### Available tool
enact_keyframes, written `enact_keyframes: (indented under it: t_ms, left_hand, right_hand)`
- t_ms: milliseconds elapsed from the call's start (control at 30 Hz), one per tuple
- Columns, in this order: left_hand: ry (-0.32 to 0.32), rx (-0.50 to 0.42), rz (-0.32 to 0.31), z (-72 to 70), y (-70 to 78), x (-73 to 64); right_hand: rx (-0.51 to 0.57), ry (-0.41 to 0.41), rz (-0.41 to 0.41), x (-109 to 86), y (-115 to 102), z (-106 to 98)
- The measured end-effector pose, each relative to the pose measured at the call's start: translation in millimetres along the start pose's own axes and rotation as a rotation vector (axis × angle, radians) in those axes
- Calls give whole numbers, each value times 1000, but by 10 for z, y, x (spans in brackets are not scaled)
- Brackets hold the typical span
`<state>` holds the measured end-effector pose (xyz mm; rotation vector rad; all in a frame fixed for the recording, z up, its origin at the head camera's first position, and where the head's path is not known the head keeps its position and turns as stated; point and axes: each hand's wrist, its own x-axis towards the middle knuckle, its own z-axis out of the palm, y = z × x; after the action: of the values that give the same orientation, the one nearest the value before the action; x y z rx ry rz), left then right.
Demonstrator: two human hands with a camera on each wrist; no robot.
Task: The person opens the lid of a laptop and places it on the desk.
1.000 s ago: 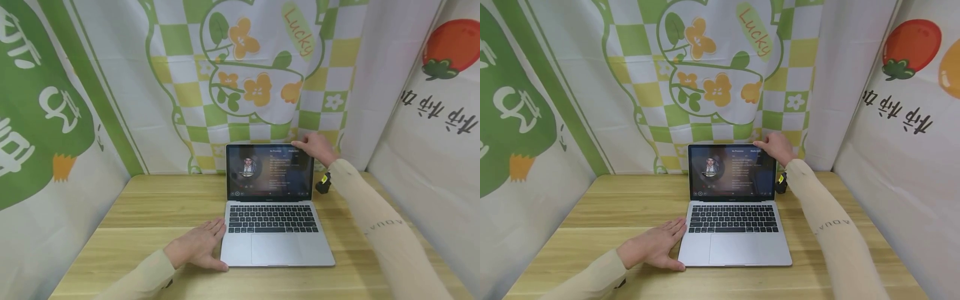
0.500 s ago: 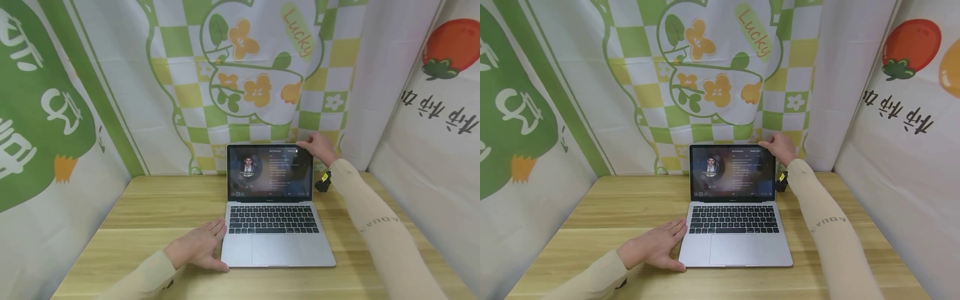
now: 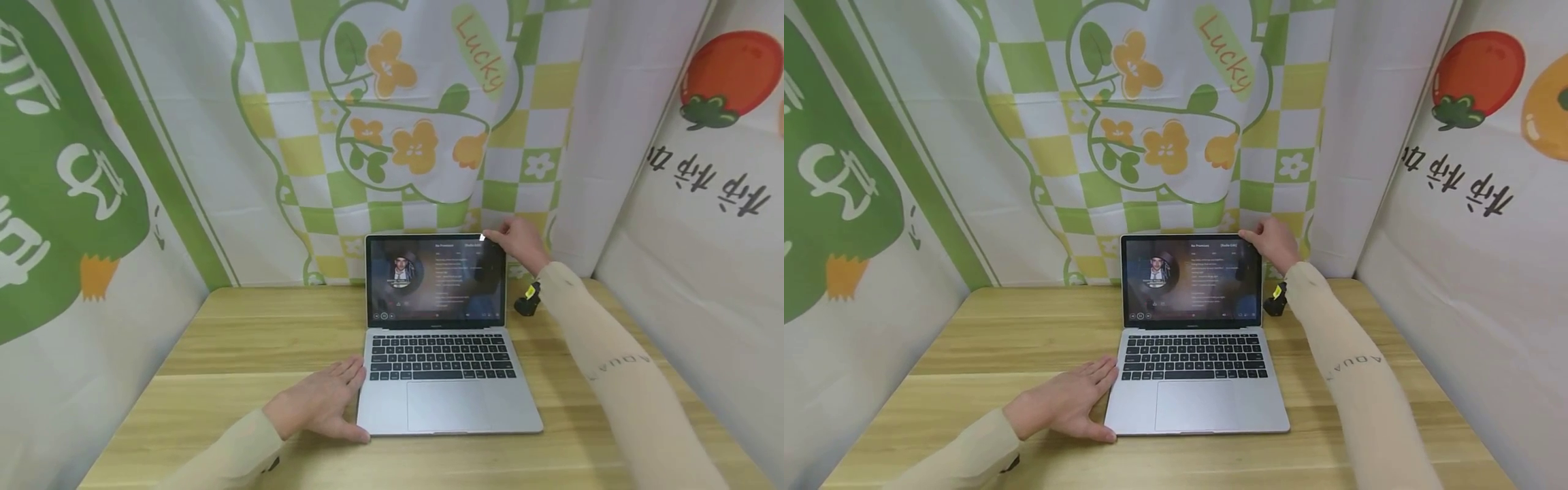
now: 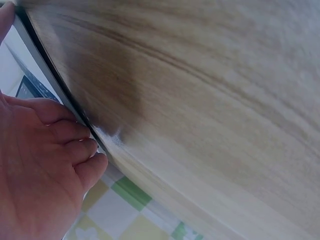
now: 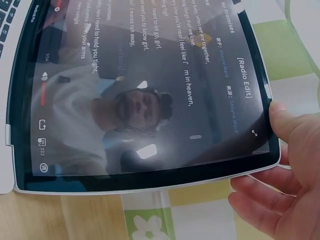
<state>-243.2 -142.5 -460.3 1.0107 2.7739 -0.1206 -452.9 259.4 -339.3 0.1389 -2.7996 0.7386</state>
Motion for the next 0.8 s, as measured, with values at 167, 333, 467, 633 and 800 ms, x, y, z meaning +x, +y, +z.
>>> enact_keyframes:
  t_ms: [167,333,467,633,800]
  left_hand:
    - [6,-9,0,-1,-1,8]
    - [4,-11,2,8,13,21]
    - [4,-23,3,-3,13,41]
    - [26,-84,-8,1,-63,54]
    - [90,-129,21,-2,-183,104]
  right_hand:
    - [62,6,-28,-86,36,-29]
    - [76,8,-42,-179,65,-52]
    - [66,19,-62,-236,99,-79]
    - [49,33,-77,-308,206,-118]
    - [14,7,-104,-393,339,-145]
